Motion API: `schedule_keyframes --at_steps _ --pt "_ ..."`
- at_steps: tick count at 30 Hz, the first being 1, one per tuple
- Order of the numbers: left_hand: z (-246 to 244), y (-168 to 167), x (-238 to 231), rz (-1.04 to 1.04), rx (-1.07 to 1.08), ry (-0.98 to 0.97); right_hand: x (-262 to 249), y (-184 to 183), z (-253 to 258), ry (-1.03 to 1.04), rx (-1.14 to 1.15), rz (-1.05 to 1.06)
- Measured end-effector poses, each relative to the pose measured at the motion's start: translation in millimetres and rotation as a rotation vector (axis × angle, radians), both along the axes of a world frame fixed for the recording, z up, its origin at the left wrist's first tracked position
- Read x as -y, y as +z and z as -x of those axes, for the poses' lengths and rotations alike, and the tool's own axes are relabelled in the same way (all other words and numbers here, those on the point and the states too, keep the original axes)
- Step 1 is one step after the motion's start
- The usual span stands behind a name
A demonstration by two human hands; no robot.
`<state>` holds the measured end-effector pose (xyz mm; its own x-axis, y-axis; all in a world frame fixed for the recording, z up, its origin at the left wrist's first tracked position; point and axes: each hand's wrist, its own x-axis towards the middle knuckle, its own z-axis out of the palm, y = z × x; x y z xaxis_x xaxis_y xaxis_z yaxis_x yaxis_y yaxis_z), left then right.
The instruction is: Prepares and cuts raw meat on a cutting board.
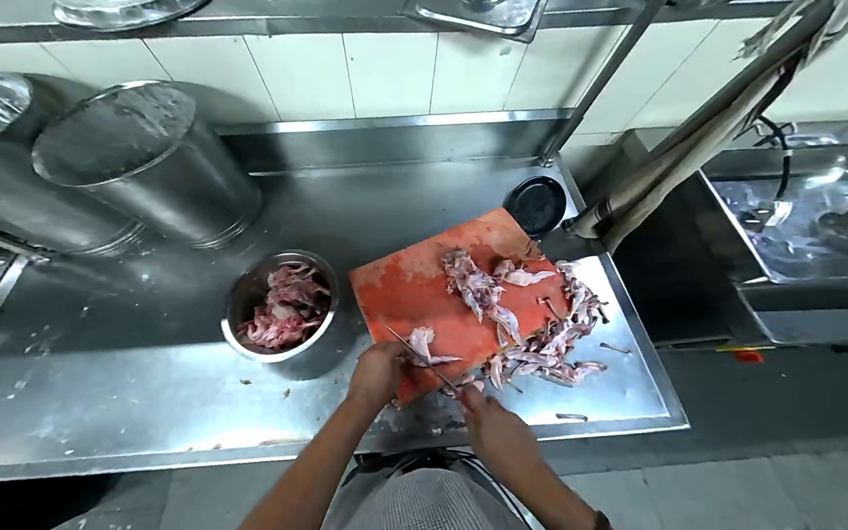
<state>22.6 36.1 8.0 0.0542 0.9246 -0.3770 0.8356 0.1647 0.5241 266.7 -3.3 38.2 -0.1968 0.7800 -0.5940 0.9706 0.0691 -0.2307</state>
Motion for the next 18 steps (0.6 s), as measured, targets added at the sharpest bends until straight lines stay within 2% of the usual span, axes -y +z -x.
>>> schedule_keyframes --at_steps 5,8,10,13,16,18 --pt "-6 10 0 0.134 -0.073 -0.022 46 0 -61 -0.023 -0.080 0.032" --pt "-12 34 -2 0.241 -0.139 -0.022 54 6 -70 -0.113 -0.265 -0.011" --pt "-23 53 -7 0.261 -0.146 -0.001 55 9 -65 -0.258 -0.356 -0.089" --pt "-47 88 -19 0.252 -0.132 0.031 46 20 -46 -0.434 -0.373 -0.208" --pt "-65 107 -26 0.246 -0.165 0.003 39 27 -26 -0.382 -0.399 -0.255" --pt "-68 103 -26 0.254 -0.190 -0.017 35 25 -14 -0.300 -0.367 -0.178"
